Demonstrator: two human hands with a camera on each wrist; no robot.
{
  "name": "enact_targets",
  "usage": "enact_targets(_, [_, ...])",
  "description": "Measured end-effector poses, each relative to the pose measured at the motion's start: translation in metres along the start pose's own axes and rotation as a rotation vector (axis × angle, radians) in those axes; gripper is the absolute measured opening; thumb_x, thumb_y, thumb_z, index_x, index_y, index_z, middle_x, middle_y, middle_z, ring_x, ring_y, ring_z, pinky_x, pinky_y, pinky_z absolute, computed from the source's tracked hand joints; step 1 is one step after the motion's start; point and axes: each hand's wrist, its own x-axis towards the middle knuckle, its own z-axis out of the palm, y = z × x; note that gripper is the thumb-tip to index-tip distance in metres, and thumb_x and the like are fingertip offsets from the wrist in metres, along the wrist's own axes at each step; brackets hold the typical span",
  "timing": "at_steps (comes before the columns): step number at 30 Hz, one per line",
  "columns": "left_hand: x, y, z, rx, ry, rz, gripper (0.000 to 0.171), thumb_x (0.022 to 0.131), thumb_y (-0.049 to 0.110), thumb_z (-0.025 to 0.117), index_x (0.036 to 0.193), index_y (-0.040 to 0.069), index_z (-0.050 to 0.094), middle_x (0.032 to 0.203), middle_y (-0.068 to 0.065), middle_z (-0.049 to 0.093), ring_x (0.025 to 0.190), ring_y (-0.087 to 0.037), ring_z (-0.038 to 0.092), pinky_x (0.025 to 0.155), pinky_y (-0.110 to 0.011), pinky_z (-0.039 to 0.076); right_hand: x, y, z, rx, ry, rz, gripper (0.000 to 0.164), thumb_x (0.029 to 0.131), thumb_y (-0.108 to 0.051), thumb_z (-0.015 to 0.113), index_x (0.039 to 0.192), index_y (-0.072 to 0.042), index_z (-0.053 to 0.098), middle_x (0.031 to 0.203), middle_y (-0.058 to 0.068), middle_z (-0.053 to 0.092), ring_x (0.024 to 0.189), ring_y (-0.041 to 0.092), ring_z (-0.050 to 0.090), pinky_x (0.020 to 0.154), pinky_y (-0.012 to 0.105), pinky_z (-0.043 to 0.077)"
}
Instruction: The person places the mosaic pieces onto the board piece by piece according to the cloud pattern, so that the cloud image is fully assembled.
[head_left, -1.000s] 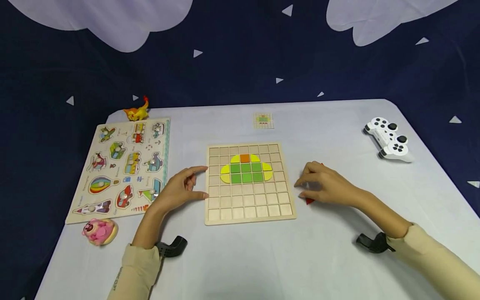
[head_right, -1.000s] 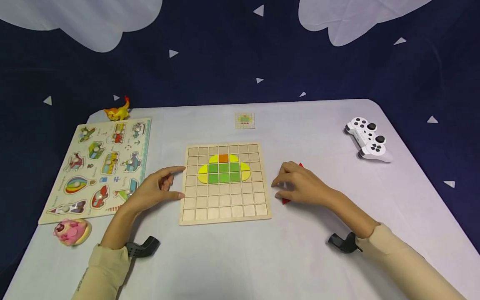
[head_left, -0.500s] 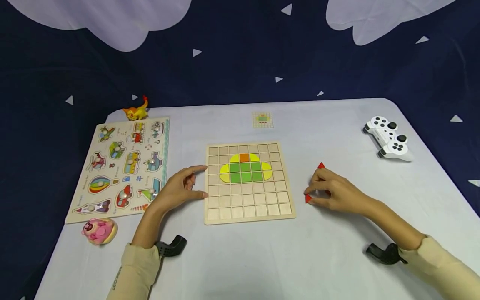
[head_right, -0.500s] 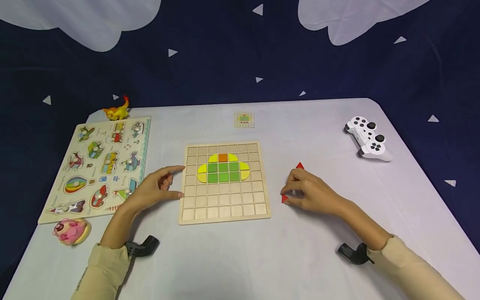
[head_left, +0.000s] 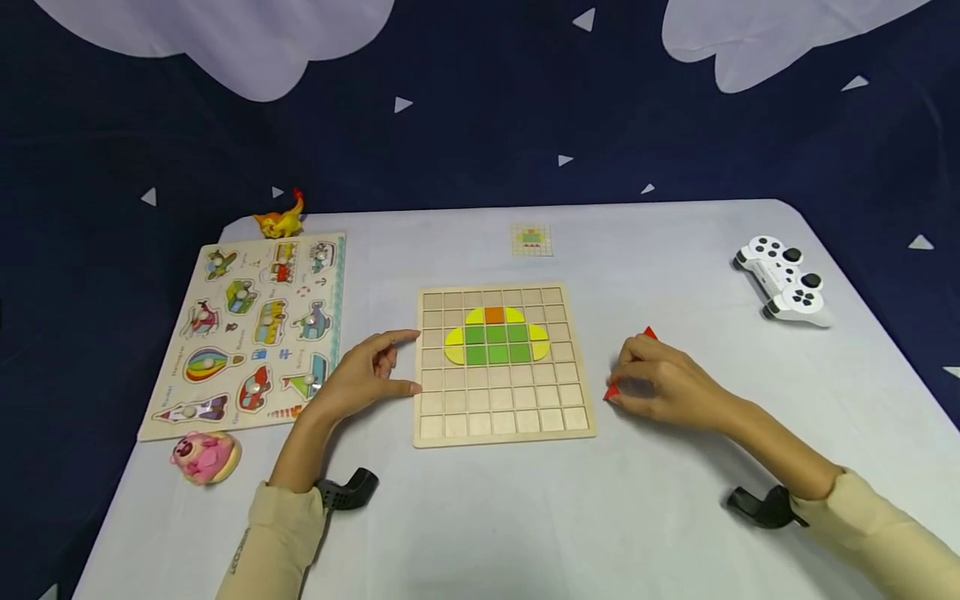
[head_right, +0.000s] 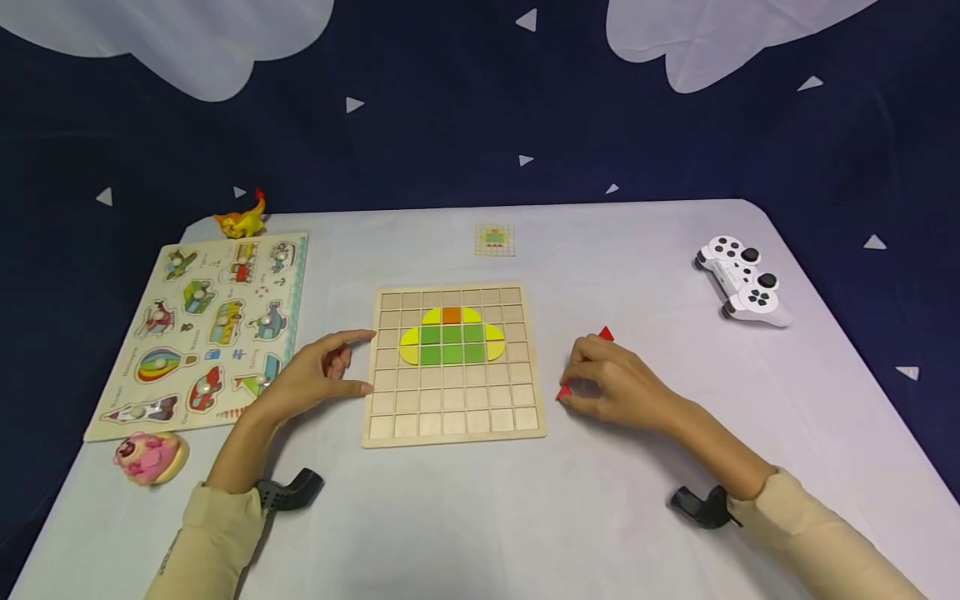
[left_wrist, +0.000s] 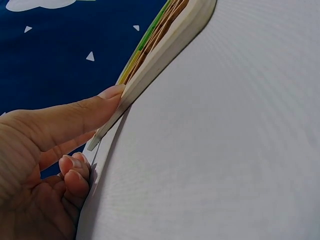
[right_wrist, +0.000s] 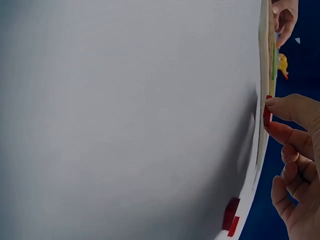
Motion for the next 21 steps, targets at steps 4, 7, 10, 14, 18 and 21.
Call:
enact_targets(4, [0.001,0.0,0.0,0.0,0.001,-0.002,0.074,0.072,0.007,0.087,0.139,0.006,0.055,0.087,-0.006,0.041,0.071,-0.016,0.037,0.062,-0.025,0.033,0.009,-0.003,0.002,0.031,0.006,0.003,0.02,0.067,-0.013,0.088,0.081,-0.016,0.074,0.086,-0.009,0.052,0.084,0.002,0.044,0.073,0.013,0.035])
enact_targets(7, [0.001,0.0,0.001,0.002,0.002,-0.004,0.074,0.072,0.007,0.087,0.139,0.006,0.055,0.087,-0.006,0.041,0.071,-0.016,0.037,0.062,-0.025,0.033,0.017,-0.006,0.007,0.059,-0.003,0.012,0.018,0.07,-0.014,0.088,0.082,-0.015,0.075,0.086,-0.008,0.053,0.083,0.002,0.044,0.073,0.013,0.034])
enact_targets(10, [0.002,0.0,0.001,0.001,0.002,-0.006,0.075,0.072,0.008,0.088,0.139,0.007,0.055,0.087,-0.006,0.041,0.071,-0.016,0.037,0.062,-0.025,0.033,0.027,-0.011,0.012,0.079,-0.019,0.016,0.016,0.072,-0.017,0.087,0.083,-0.016,0.076,0.087,-0.008,0.054,0.083,0.002,0.044,0.072,0.013,0.034])
enact_targets(14, [0.001,-0.001,0.001,-0.003,0.003,-0.005,0.075,0.072,0.007,0.088,0.139,0.006,0.055,0.087,-0.006,0.041,0.071,-0.016,0.037,0.062,-0.025,0.033,0.044,-0.021,0.018,0.082,-0.043,0.011,0.014,0.076,-0.02,0.086,0.085,-0.016,0.076,0.087,-0.007,0.055,0.083,0.002,0.045,0.071,0.017,0.037])
enact_targets(18, [0.0,-0.001,0.001,-0.005,0.006,-0.006,0.075,0.072,0.007,0.088,0.139,0.006,0.055,0.087,-0.006,0.041,0.072,-0.017,0.037,0.063,-0.025,0.033,0.062,-0.03,0.024,0.08,-0.053,-0.004,0.012,0.077,-0.02,0.084,0.085,-0.014,0.076,0.086,-0.005,0.052,0.081,0.004,0.044,0.069,0.022,0.04])
enact_targets(21, [0.0,-0.001,0.001,-0.006,0.004,-0.008,0.075,0.072,0.008,0.088,0.14,0.006,0.055,0.087,-0.006,0.041,0.072,-0.017,0.038,0.062,-0.025,0.033,0.073,-0.036,0.031,0.077,-0.06,-0.021,0.012,0.078,-0.019,0.083,0.085,-0.012,0.077,0.084,-0.005,0.051,0.08,0.006,0.044,0.07,0.025,0.04])
